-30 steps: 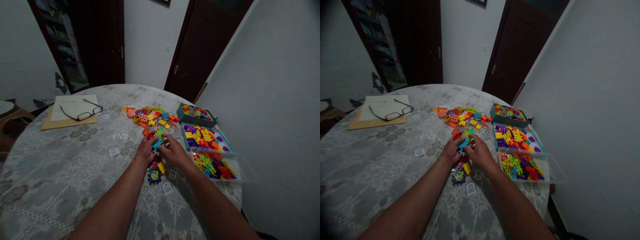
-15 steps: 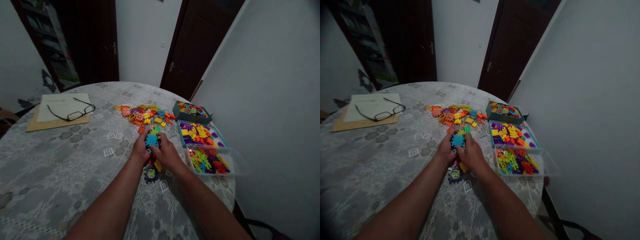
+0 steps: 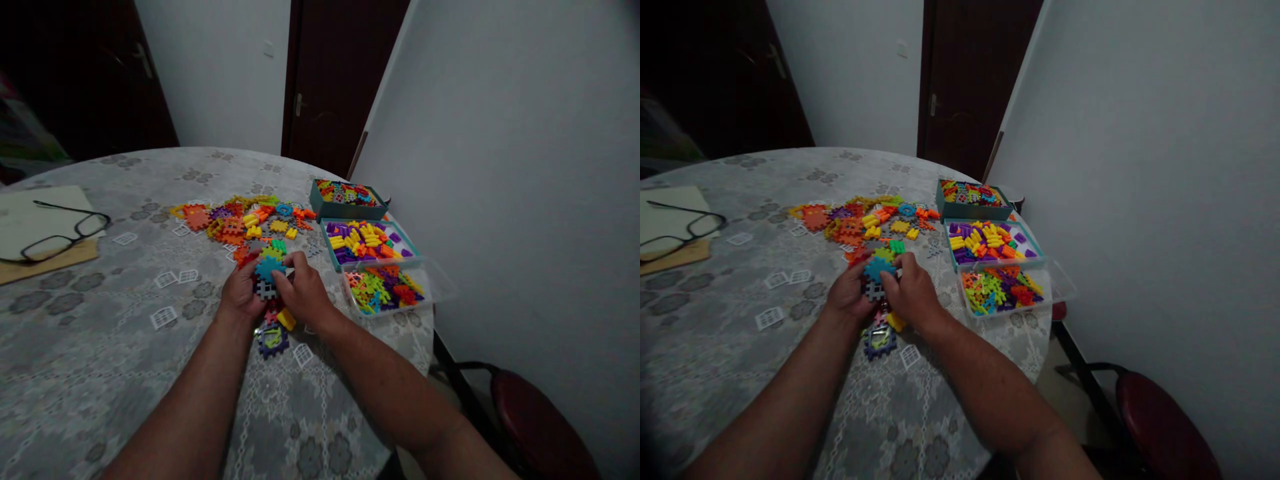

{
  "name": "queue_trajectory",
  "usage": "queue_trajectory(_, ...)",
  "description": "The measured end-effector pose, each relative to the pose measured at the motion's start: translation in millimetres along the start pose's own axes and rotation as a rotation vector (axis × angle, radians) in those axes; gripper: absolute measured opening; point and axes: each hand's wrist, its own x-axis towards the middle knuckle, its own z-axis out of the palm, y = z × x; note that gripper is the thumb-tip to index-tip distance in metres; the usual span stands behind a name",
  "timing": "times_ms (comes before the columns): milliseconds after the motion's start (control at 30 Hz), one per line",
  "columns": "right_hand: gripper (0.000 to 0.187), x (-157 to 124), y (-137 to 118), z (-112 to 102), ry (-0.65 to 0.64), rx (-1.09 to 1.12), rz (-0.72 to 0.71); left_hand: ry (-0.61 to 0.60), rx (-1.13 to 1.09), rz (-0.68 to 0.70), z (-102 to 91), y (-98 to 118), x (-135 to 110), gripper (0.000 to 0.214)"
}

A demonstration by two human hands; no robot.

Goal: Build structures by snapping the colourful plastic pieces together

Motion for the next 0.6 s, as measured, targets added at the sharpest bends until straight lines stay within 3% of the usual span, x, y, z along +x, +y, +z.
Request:
queue_trajectory(233,0.017,-0.5,0.5,-8.8,0.065,0.238,0.053,0.015,0.062,0.003,1.2,0.8,-2.1,0.032)
queue_trajectory(600,0.018,0.6,2.2,-3.5,0.098,0.316,0.06,0.002,0.026,0.032,-3.0,-4.3,-0.6,0.043)
